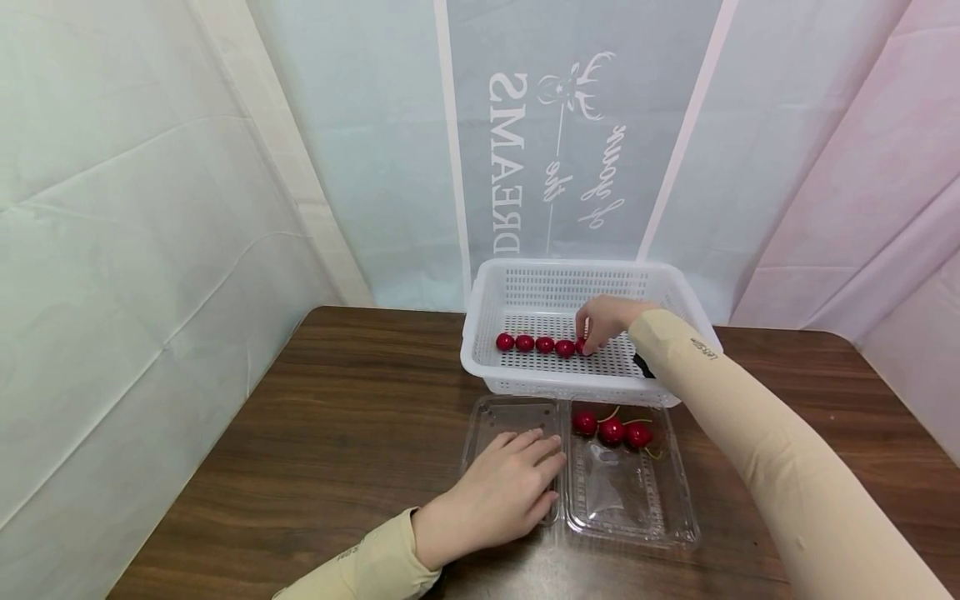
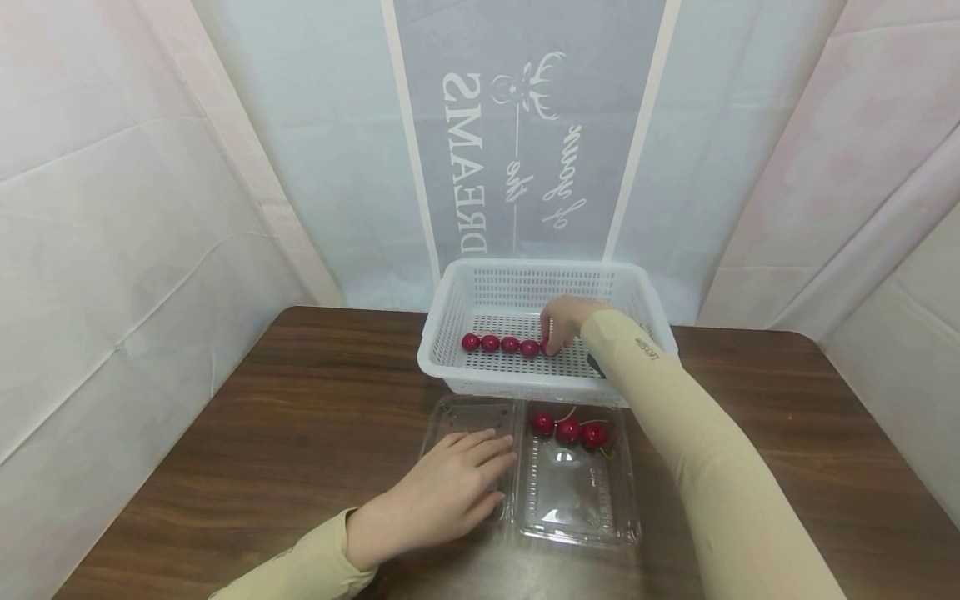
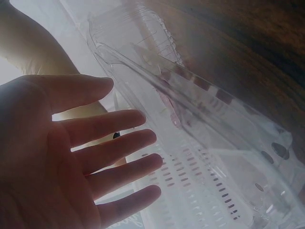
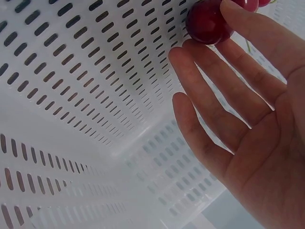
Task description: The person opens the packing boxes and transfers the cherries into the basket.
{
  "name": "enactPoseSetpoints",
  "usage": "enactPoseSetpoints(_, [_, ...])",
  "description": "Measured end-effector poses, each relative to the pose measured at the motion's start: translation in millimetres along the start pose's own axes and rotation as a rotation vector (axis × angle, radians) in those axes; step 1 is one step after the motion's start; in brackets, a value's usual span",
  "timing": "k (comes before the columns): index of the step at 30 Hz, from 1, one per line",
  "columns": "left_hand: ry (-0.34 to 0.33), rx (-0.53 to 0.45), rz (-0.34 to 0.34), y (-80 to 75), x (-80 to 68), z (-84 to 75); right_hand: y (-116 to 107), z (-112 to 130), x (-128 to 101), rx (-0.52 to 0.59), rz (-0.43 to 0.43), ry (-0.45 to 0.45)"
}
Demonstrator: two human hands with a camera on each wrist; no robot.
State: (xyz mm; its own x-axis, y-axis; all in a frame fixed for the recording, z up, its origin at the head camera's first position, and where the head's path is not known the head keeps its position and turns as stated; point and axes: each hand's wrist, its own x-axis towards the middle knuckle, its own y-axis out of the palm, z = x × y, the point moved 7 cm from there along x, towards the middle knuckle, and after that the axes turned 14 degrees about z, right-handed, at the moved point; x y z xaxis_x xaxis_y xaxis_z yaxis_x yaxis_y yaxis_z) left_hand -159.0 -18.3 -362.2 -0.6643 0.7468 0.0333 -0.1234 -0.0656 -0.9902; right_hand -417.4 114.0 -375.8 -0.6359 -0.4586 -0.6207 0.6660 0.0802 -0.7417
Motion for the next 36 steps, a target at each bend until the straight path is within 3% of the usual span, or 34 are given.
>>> enactPoseSetpoints(10, [-0.004, 0.002, 0.002, -0.3, 0.4, -0.6, -3.7, 4.2, -3.8, -0.013, 0.001, -0.010])
enactPoseSetpoints(18, [-0.004, 0.000, -0.005, -1.1, -0.2, -1.3, -17.5, 14.3, -18.5, -0.125, -0.059, -0.040])
enactPoseSetpoints(36, [-0.002, 0.000, -0.014, -2.1, -0.5, -4.5, -31.9, 19.4, -54.1, -0.200, -0.145, -0.054])
